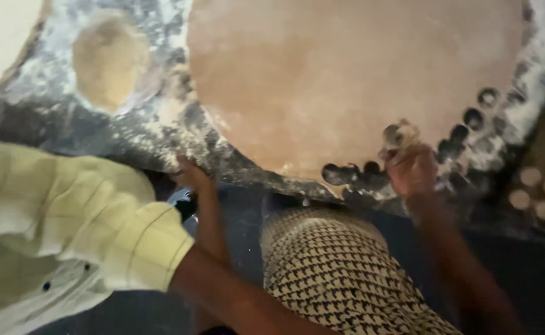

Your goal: The person uses a small circular cutter to press into a large sheet of dough, then transfers the resulting small dough circles onto a baking tray.

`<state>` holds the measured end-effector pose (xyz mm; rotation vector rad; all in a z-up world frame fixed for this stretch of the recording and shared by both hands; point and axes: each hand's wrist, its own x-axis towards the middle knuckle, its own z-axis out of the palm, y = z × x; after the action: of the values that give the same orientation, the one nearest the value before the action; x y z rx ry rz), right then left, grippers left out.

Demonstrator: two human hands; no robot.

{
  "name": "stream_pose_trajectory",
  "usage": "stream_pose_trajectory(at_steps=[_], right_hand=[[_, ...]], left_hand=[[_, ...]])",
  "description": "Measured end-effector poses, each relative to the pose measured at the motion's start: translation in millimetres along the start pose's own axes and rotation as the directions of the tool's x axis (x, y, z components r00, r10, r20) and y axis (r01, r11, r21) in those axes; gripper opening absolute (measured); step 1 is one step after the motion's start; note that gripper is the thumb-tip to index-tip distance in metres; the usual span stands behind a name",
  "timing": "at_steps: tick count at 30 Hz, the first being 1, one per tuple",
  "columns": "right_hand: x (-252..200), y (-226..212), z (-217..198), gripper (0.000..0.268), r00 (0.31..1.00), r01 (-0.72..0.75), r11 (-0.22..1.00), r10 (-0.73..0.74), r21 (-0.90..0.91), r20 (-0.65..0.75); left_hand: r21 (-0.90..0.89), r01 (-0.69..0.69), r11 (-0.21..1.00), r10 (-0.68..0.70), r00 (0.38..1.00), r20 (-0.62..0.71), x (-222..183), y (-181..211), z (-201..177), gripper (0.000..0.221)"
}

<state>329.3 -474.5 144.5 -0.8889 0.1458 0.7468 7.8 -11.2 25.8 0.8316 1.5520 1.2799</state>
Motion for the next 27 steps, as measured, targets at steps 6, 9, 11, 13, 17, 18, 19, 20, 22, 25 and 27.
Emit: stream_pose_trajectory(at_steps=[6,9,11,13,17,18,19,20,22,25,27], right_hand=[[-4,27,99,0.065,0.905,-0.153,0.974,0.071,0.166,0.420],[-7,20,114,0.056,0.954,-0.189,0.974,0.154,0.121,0.257],[-5,19,117,0.055,0.946,-0.168,0.980,0.130,0.108,0.297],[-4,16,119,0.055,0.945,-0.146,0.985,0.112,0.090,0.309],[-4,16,117,0.060,0.952,-0.137,0.988,0.111,0.073,0.285],[-4,17,116,0.061,0.952,-0.143,0.987,0.116,0.074,0.283],[-3,17,115,0.061,0.947,-0.149,0.984,0.114,0.096,0.300],[-2,17,115,0.062,0.942,-0.156,0.981,0.112,0.117,0.318],[-4,20,115,0.062,0.946,-0.160,0.980,0.119,0.117,0.302],[-3,24,119,0.060,0.958,-0.161,0.985,0.140,0.065,0.250],[-2,24,123,0.058,0.956,-0.185,0.981,0.167,0.053,0.243]], left_hand=[[-0.053,-0.025,0.998,0.024,0.999,-0.022,-21,24,8,0.074],[0.081,-0.090,0.993,0.094,0.994,-0.048,-21,24,6,0.072],[0.220,-0.063,0.973,0.081,0.994,-0.072,-21,24,6,0.072],[0.391,0.019,0.920,0.025,0.994,-0.108,-20,27,2,0.074],[0.163,-0.048,0.985,0.059,0.996,-0.059,-16,17,3,0.076],[0.178,-0.054,0.983,0.067,0.996,-0.066,-14,14,2,0.075],[0.190,-0.062,0.980,0.078,0.994,-0.075,-11,13,2,0.074],[0.314,-0.051,0.948,0.083,0.992,-0.090,-11,12,3,0.072],[0.383,-0.047,0.923,0.091,0.991,-0.098,-12,14,-2,0.073],[0.384,-0.056,0.922,0.111,0.986,-0.124,-12,25,-4,0.073],[0.381,-0.061,0.923,0.120,0.983,-0.136,-9,35,-2,0.074]])
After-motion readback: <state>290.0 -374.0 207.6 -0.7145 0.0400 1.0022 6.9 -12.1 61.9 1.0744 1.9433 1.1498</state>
